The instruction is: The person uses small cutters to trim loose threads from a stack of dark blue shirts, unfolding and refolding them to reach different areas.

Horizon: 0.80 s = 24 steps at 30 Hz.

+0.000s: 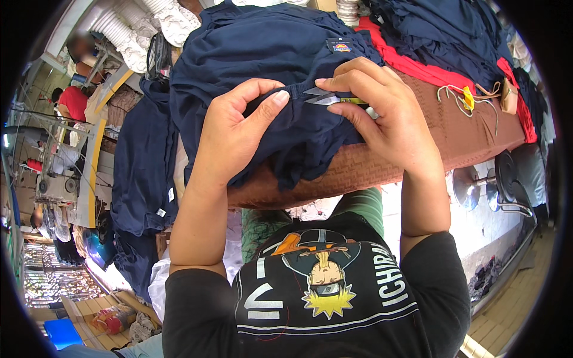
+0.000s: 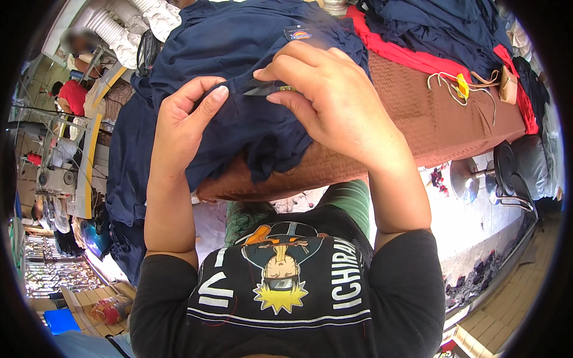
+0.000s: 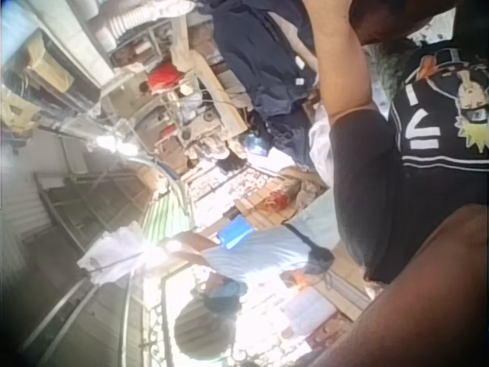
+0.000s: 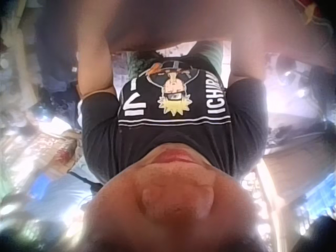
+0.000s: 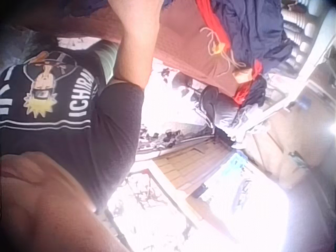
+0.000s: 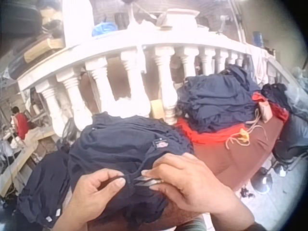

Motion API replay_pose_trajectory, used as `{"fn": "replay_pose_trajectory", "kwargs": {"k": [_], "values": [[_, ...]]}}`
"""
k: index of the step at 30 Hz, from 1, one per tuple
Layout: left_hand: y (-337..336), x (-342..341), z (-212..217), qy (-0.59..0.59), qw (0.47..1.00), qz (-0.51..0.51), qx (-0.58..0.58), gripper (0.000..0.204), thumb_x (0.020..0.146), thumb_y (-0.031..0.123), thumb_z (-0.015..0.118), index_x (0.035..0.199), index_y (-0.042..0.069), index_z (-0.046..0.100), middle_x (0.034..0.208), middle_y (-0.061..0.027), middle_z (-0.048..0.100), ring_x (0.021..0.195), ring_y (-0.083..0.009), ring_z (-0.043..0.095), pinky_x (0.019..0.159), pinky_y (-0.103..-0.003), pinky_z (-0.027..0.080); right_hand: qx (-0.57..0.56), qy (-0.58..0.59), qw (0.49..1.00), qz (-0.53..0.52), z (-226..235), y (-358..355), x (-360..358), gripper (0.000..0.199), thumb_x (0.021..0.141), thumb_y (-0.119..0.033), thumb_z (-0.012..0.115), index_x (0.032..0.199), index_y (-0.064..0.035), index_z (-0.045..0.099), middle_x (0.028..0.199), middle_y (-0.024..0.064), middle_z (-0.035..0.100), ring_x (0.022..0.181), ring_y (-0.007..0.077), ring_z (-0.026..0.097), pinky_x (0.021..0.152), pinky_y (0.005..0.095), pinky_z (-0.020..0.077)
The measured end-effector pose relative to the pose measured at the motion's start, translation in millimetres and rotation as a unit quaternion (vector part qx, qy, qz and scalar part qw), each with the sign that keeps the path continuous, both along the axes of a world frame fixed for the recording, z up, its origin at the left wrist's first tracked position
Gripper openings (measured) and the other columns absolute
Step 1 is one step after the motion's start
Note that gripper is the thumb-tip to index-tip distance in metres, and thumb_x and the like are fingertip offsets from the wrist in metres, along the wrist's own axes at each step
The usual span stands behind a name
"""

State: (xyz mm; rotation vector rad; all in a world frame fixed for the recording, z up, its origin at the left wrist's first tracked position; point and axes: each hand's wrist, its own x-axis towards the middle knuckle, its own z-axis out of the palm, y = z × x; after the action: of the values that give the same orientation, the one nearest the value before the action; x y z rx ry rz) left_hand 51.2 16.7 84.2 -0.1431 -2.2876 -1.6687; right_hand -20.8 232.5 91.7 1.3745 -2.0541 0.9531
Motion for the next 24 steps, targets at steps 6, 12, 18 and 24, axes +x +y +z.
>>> {"fn": "replay_pose_trajectory", "kwargs": {"k": [6,12,18,24], "values": [[0.5,-0.3,1.4,0.006,1.000,-0.005,-0.018,0.024,0.093,0.021,0.066,0.100,-0.001,0.067,0.075,0.0077,0.057,0.068,0.0001,0.045,0.060,-0.017,0.037,-0.026,0.027,0.999,0.015,-3.3,-6.4,-3.6,0.020,0.077,-0.009,0.069,0.097,-0.0085,0.066,0.091,0.0050,0.062,0.089,0.0265,0.061,0.076,0.0360,0.0434],[-0.2,0.2,1.8,-0.011,1.000,-0.024,0.010,0.023,0.093,0.021,0.066,0.100,-0.001,0.067,0.076,0.0080,0.057,0.070,-0.0001,0.045,0.062,-0.018,0.037,0.000,0.054,0.998,-0.011,2.1,-5.8,1.6,0.019,0.077,-0.009,0.069,0.095,-0.0082,0.066,0.089,0.0052,0.061,0.086,0.0262,0.061,0.076,0.0359,0.0435],[0.5,3.0,5.7,0.009,0.999,-0.009,-0.037,0.020,0.092,0.018,0.066,0.099,-0.001,0.068,0.078,0.0049,0.061,0.072,-0.0024,0.050,0.065,-0.019,0.041,-0.083,-0.047,0.994,0.049,0.2,2.6,-7.0,0.020,0.078,-0.004,0.069,0.098,-0.0042,0.067,0.090,0.0082,0.062,0.086,0.0262,0.063,0.075,0.0346,0.0484],[6.5,9.7,12.6,0.077,0.987,-0.006,-0.143,0.014,0.090,0.010,0.067,0.097,-0.002,0.068,0.087,-0.0019,0.065,0.081,-0.0082,0.058,0.074,-0.023,0.044,-0.063,-0.120,0.986,0.094,2.9,3.0,-2.1,0.026,0.079,0.001,0.068,0.104,0.0014,0.067,0.095,0.0115,0.063,0.089,0.0238,0.062,0.076,0.0310,0.0491]]}}
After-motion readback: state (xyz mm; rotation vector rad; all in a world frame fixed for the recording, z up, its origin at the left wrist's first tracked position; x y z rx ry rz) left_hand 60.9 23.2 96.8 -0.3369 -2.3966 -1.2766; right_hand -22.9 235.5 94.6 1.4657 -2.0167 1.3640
